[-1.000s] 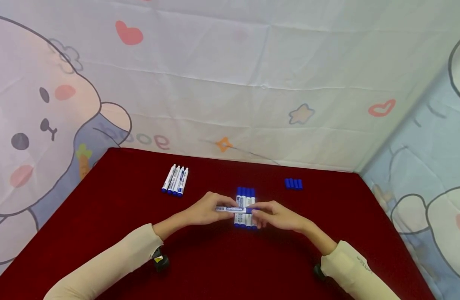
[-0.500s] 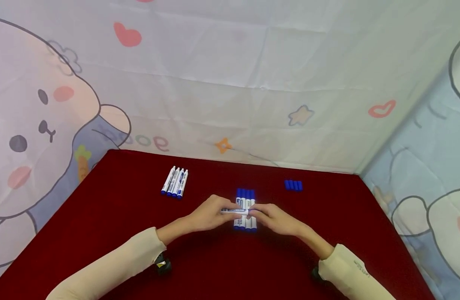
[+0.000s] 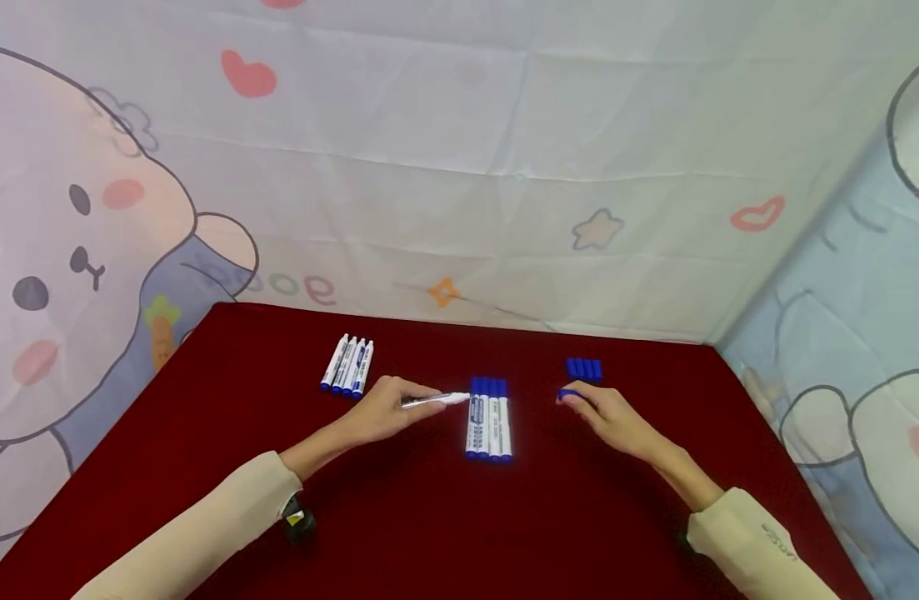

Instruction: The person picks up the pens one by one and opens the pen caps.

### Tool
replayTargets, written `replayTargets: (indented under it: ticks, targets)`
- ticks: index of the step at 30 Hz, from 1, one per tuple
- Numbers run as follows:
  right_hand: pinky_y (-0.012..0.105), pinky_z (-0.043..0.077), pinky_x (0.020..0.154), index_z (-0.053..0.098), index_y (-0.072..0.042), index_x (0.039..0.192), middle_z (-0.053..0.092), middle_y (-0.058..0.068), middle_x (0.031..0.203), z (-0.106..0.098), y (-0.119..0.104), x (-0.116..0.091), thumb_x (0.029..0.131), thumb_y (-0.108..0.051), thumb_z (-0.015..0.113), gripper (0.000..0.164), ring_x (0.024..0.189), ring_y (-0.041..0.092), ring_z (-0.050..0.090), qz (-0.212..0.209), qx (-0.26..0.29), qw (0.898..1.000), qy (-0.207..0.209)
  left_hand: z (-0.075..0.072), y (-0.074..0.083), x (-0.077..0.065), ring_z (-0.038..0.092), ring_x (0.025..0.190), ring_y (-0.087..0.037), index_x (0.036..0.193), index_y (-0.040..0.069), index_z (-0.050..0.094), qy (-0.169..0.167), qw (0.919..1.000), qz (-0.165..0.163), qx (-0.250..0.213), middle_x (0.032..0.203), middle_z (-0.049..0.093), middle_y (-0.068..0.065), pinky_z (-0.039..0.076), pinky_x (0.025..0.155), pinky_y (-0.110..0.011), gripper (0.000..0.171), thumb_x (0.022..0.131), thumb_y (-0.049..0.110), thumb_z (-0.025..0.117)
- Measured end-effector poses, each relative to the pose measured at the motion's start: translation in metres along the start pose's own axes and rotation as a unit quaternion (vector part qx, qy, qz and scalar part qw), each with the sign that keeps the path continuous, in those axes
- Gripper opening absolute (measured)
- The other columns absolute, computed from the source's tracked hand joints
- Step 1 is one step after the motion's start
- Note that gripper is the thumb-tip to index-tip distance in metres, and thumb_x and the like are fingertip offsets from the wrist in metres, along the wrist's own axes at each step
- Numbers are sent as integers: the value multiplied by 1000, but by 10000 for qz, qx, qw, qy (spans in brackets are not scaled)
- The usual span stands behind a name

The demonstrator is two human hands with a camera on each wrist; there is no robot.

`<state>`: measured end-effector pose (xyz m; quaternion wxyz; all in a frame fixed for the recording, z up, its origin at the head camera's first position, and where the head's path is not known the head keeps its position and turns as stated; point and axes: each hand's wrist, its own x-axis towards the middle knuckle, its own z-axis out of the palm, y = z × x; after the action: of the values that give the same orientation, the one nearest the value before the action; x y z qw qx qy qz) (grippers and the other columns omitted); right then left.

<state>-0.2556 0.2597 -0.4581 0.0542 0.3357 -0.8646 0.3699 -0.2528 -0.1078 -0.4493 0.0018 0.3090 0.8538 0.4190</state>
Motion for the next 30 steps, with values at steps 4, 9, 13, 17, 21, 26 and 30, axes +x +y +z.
replayTargets:
  ticks: [4,9,13,17,21,26,30]
  targets:
    - [24,50,69,64,1,119,61,14,88,5,0,1,110,-15,46,26,75,19,56,269,473,9958,-741,5,-4,-1,52,68,-3,118,5,76,-356,9990,247,-136,100,78,-7,47,63,-19,28,99,23,68]
    - [25,55,75,64,-1,122,68,16,102,11,-2,-4,110,-17,47,26,85,30,62,664,619,9924,-828,7,-7,-6,59,79,-5,123,5,74,-370,9986,184,-332,106,77,-11,52,71,-21,27,100,16,66]
    - [24,54,72,64,-3,119,66,10,94,10,1,-7,109,-16,48,23,81,18,60,715,641,9928,-719,0,-10,-10,63,73,-11,124,3,71,-286,9989,22,-375,103,77,-13,48,61,-19,27,99,11,66]
    - [23,48,62,66,-1,118,55,1,77,8,1,-6,109,-15,50,23,68,6,51,617,704,9944,-488,-7,-13,-12,68,74,-23,123,3,71,-145,9991,-169,-372,101,78,-12,46,57,-19,27,98,10,68]
    - [23,47,58,67,-1,117,52,-3,73,8,-1,-4,107,-12,52,21,64,3,49,581,750,9952,-247,-12,-15,-13,69,74,-29,123,2,70,-123,9984,-318,-454,99,78,-12,49,57,-20,26,98,10,67]
    - [23,49,60,68,-3,119,56,1,77,10,-4,-4,106,-12,55,21,66,4,51,698,817,9939,-249,-17,-14,-16,74,82,-33,123,-2,69,-62,9978,-335,-574,98,78,-17,56,66,-21,27,98,10,67]
    - [23,50,61,68,-3,120,60,9,83,12,-4,-8,106,-12,56,21,68,6,54,757,854,9930,-310,-20,-17,-20,73,78,-24,121,-1,70,106,9982,-401,-427,96,77,-16,56,68,-22,27,97,13,70]
